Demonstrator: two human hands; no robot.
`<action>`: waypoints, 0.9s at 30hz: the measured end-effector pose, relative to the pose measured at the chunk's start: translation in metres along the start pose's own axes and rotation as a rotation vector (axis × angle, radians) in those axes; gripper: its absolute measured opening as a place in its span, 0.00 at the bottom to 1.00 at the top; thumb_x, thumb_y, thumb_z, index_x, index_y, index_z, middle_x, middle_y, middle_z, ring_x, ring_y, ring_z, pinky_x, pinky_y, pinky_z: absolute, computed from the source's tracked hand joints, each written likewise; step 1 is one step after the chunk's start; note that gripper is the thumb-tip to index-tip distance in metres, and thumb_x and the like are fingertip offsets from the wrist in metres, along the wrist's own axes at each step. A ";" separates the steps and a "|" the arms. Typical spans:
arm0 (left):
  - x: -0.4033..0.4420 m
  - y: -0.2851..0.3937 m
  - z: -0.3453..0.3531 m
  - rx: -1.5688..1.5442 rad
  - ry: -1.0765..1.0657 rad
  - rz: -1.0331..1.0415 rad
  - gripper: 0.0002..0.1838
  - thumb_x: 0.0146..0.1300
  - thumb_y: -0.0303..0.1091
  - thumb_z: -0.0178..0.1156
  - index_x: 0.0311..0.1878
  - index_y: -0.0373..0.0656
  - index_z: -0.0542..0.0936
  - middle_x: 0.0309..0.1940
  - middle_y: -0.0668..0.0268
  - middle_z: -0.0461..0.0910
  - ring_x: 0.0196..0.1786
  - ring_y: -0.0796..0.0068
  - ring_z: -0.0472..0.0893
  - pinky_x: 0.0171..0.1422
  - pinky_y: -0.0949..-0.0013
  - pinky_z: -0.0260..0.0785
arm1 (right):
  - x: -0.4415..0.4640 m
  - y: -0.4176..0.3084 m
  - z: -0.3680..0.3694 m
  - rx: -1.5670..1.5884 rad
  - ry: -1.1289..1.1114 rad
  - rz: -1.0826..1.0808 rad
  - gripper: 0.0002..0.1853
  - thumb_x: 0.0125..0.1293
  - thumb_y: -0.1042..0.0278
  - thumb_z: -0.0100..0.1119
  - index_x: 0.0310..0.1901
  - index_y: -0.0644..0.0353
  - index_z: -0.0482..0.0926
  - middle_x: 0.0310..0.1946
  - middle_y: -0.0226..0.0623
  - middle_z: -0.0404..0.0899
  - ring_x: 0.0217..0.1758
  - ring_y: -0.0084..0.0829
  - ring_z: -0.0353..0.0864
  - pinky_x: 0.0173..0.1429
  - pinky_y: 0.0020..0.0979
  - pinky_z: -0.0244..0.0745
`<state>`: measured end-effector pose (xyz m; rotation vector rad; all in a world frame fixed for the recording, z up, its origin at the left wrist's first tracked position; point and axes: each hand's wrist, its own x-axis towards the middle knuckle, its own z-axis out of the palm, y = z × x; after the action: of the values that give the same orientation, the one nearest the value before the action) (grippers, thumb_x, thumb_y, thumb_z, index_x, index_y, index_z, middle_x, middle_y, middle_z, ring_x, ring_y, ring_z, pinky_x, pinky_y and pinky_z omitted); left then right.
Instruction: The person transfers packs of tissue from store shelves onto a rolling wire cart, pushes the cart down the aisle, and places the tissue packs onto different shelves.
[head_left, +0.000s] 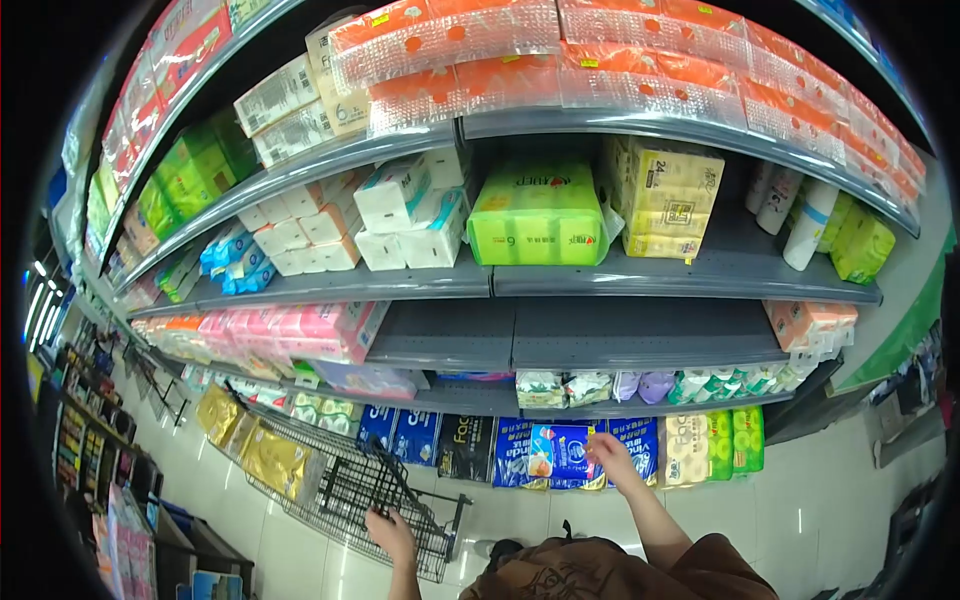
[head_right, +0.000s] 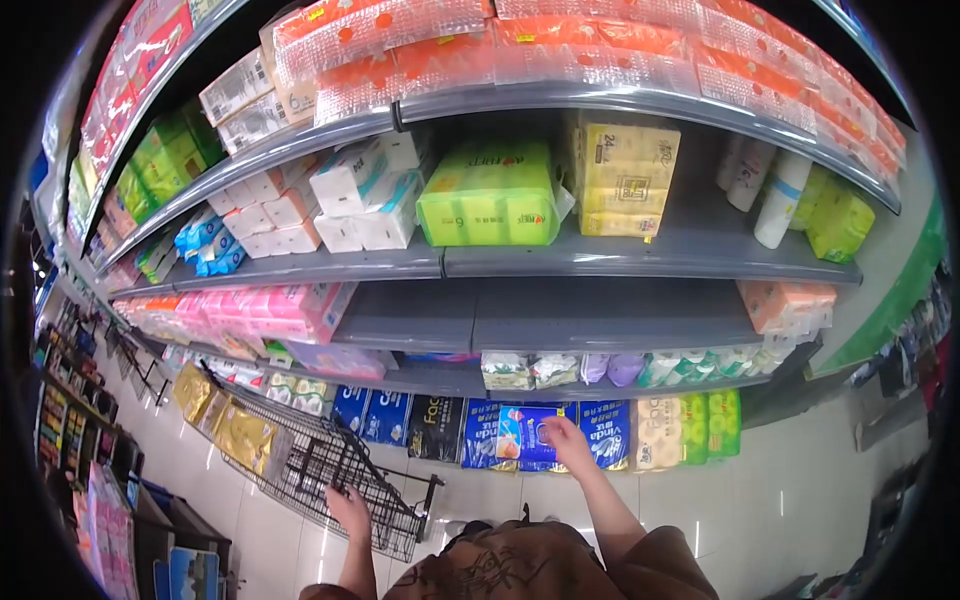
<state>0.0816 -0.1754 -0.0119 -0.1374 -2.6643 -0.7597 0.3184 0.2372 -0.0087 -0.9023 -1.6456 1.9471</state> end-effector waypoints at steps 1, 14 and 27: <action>0.002 0.001 -0.002 -0.026 -0.055 -0.029 0.24 0.59 0.29 0.63 0.56 0.29 0.69 0.48 0.47 0.75 0.53 0.46 0.74 0.58 0.50 0.65 | 0.001 -0.001 -0.005 0.021 -0.018 -0.010 0.12 0.75 0.66 0.50 0.54 0.60 0.76 0.40 0.34 0.83 0.41 0.26 0.83 0.46 0.28 0.78; 0.019 -0.004 0.005 0.056 -0.170 -0.119 0.27 0.54 0.34 0.65 0.55 0.32 0.70 0.48 0.45 0.79 0.54 0.42 0.77 0.58 0.50 0.69 | -0.200 0.321 -0.258 -0.659 -0.121 0.994 0.17 0.68 0.55 0.50 0.41 0.61 0.82 0.37 0.48 0.84 0.33 0.40 0.83 0.40 0.44 0.78; 0.141 -0.003 0.077 0.060 -0.800 0.041 0.29 0.56 0.52 0.66 0.56 0.41 0.80 0.47 0.50 0.84 0.51 0.51 0.83 0.57 0.58 0.74 | -0.186 0.359 -0.240 -0.172 0.183 0.945 0.17 0.70 0.59 0.54 0.55 0.60 0.75 0.46 0.43 0.81 0.41 0.39 0.84 0.41 0.43 0.81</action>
<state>-0.0744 -0.1382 -0.0218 -0.5864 -3.4067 -0.7117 0.6489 0.2030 -0.3412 -2.1427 -1.3983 2.1573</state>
